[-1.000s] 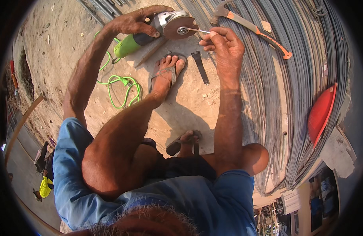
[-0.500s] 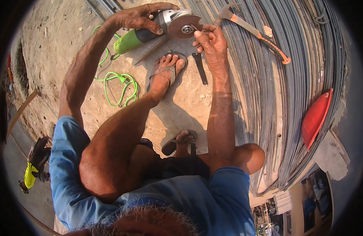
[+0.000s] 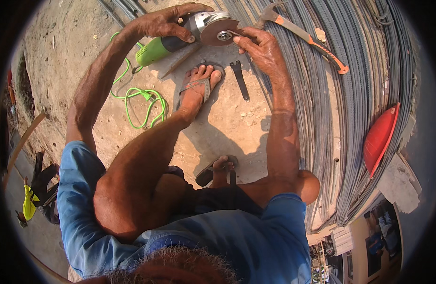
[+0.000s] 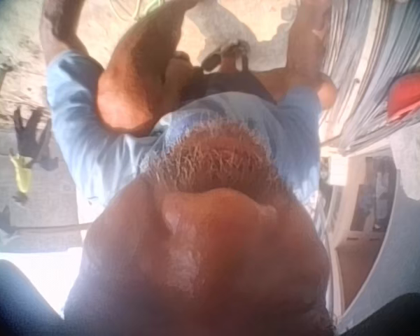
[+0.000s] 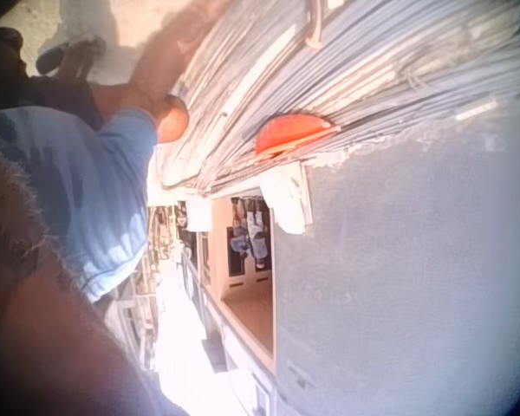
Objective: The person removes the locking nut from an angle grinder using a wrench and a hammer, replaces the cutting disc, and reassembles the tool while assisted by another person.
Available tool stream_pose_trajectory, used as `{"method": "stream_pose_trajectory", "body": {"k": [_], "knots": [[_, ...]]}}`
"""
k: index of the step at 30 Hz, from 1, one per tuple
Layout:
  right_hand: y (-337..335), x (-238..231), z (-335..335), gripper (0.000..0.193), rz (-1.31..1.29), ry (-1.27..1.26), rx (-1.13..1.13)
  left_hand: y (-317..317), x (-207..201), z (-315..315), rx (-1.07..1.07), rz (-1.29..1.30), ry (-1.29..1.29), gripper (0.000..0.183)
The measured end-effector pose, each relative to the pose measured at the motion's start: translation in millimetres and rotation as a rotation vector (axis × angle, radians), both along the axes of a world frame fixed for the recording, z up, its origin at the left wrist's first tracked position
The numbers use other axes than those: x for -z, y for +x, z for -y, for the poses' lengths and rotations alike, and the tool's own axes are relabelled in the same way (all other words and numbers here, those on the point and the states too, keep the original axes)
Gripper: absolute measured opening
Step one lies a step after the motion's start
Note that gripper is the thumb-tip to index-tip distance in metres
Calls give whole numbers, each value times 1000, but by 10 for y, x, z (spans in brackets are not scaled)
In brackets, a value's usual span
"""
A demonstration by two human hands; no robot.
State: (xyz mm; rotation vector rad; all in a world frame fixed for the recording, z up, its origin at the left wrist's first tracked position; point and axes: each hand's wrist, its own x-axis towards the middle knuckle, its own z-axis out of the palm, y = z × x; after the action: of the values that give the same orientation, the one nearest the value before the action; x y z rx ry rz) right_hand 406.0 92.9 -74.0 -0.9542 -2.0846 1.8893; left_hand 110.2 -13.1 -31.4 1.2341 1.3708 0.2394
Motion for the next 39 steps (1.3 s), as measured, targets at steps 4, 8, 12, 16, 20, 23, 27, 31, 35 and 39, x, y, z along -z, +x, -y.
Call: {"method": "stream_pose_trajectory", "body": {"k": [4,8,12,16,20,23,27,31,35,39], "knots": [[-9,27,2,29,-1,9,-5,-14,-1,12,2,1,0,102],[-21,-33,2,28,3,55,-8,-73,-28,-21,5,50,-5,101],[-40,-103,19,27,22,60,-7,17,-147,-33,9,-42,35,95],[-10,-99,43,26,34,73,6,244,-241,-55,8,-199,169,89],[-48,-87,64,25,5,41,25,337,-59,90,-107,-206,310,88],[-48,-86,60,24,16,49,48,334,102,143,-40,-328,540,91],[-65,-163,50,22,-33,40,11,297,50,90,-195,-115,315,95],[-63,-428,50,18,-14,34,93,263,-24,-77,-180,199,313,98],[-14,-530,4,18,-28,344,58,197,15,-48,-305,309,169,98],[-208,-903,51,19,-38,559,10,186,52,-54,-271,209,159,95]]}}
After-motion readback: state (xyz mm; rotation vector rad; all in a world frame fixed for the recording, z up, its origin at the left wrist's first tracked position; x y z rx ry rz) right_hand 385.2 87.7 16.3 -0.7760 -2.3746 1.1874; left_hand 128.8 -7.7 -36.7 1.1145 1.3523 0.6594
